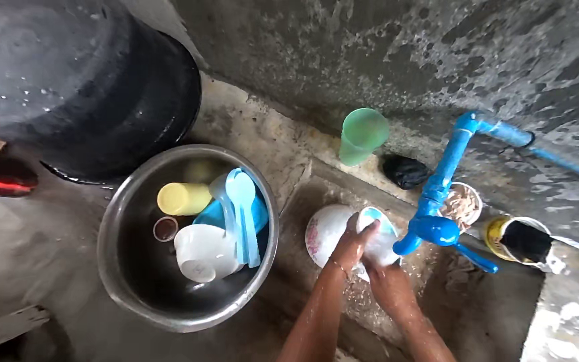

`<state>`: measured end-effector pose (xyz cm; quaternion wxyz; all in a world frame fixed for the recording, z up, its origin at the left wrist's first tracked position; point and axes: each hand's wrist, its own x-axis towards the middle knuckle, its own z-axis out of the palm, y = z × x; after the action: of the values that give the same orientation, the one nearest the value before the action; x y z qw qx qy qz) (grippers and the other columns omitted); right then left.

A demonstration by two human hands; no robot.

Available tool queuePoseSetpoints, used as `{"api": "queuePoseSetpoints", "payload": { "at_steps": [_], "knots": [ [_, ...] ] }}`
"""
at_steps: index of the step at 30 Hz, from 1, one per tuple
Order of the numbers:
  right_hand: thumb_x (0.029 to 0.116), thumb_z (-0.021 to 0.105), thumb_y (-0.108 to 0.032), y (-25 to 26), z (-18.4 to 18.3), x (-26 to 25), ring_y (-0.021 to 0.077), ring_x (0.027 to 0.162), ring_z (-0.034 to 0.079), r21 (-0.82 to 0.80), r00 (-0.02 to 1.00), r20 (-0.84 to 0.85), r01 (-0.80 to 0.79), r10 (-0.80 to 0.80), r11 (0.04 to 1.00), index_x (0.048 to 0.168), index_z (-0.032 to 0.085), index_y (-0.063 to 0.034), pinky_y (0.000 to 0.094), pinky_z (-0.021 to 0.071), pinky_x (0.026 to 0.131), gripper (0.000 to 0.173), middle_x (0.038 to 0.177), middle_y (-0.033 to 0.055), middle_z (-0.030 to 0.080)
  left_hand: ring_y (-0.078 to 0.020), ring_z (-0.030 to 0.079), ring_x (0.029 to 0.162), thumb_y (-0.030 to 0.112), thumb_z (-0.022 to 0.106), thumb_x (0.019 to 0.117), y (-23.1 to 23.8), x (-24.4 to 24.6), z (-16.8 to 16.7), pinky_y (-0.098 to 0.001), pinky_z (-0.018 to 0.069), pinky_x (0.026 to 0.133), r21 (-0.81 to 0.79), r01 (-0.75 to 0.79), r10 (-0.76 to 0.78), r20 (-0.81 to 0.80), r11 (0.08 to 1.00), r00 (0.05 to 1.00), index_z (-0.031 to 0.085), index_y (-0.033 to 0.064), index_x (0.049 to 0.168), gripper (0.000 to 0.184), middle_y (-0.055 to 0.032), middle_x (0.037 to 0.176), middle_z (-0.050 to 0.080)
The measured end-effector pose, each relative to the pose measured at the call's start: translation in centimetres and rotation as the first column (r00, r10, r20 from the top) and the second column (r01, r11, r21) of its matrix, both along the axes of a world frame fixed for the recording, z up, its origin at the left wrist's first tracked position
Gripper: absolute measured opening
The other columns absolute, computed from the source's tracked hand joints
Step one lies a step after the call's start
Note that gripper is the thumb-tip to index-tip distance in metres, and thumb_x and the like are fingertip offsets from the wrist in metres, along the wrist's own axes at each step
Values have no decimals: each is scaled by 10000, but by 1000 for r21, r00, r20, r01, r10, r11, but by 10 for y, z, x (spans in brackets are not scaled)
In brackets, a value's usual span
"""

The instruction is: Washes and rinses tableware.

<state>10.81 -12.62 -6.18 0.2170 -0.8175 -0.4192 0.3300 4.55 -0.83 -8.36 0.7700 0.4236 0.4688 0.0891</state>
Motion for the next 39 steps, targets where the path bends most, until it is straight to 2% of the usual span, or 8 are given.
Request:
{"api": "queuePoseSetpoints", "payload": {
  "at_steps": [7, 10, 16, 21, 25, 29, 35, 39],
  "knots": [
    [911, 686, -49, 26, -42, 20, 374, 1251, 599, -85, 954, -217, 191, -206, 978, 1303, 563, 169, 487, 439, 1109, 465, 1295, 330, 614, -205, 468, 1416, 233, 470, 1056, -29, -26, -10, -391, 364, 1191, 357, -7, 29, -57, 934, 998, 448, -6, 1509, 513, -172, 1534, 486],
    [908, 698, -120, 30, -54, -1, 67, 1042, 653, 153, 819, -537, 327, -199, 933, 1230, 604, 136, 218, 519, 965, 422, 1116, 150, 702, -182, 535, 1351, 262, 552, 1025, -29, -28, -6, -378, 428, 1147, 495, -40, 101, -98, 868, 990, 517, 37, 1475, 504, -144, 1471, 557],
    [996, 526, 8, 51, -105, 2, 80, 1052, 600, 137, 767, -525, 503, -368, 853, 1291, 514, 160, 198, 503, 926, 332, 1154, 183, 627, -285, 469, 1427, 90, 511, 925, -11, -88, 54, -419, 397, 1179, 932, 68, 212, -152, 357, 965, 580, 14, 1414, 499, -192, 1472, 552],
    [1100, 410, -264, 61, -139, -38, 378, 1470, 403, -149, 894, -158, -441, 420, 885, 1539, 438, -35, 545, 295, 1215, 495, 1557, 228, 453, -187, 302, 1523, 318, 537, 999, -12, -193, 122, -442, 265, 1260, 996, 91, 460, -74, -15, 885, 398, 349, 1534, 553, 54, 1638, 348],
    [1061, 479, -324, 49, -164, -26, 383, 1367, 518, -61, 932, -31, -363, 362, 930, 1444, 557, -19, 580, 357, 1166, 495, 1445, 224, 568, -462, 218, 1514, 125, 512, 885, -5, -242, 132, -510, 195, 1248, 903, 412, 713, -367, 120, 598, 386, -61, 1506, 661, -359, 1601, 231],
    [1065, 476, -263, 40, -158, -16, 335, 1414, 475, -99, 877, -147, -473, 457, 876, 1518, 480, -60, 520, 343, 1191, 496, 1513, 197, 511, -568, 257, 1461, -33, 574, 811, 6, -228, 101, -615, 248, 1187, 858, 340, 776, -501, 385, 383, 472, -57, 1464, 662, -381, 1595, 227],
    [1069, 419, -100, 18, -197, 12, 142, 1251, 542, 80, 734, -533, 540, -422, 838, 1457, 405, 73, 248, 472, 1033, 426, 1375, 201, 537, -641, 183, 1448, 239, 672, 914, 10, -205, 56, -667, 162, 1193, 856, 286, 771, -513, 430, 376, 411, -77, 1501, 716, -443, 1578, 163],
    [988, 601, -138, 27, -181, 30, 371, 1426, 430, -145, 957, -18, 285, -290, 947, 1430, 475, 116, 454, 329, 1203, 525, 1471, 312, 484, -635, 182, 1449, 330, 624, 923, -22, -161, 57, -678, 149, 1188, 910, 335, 634, -410, 243, 656, 522, -32, 1425, 627, -455, 1536, 251]
  ]
}}
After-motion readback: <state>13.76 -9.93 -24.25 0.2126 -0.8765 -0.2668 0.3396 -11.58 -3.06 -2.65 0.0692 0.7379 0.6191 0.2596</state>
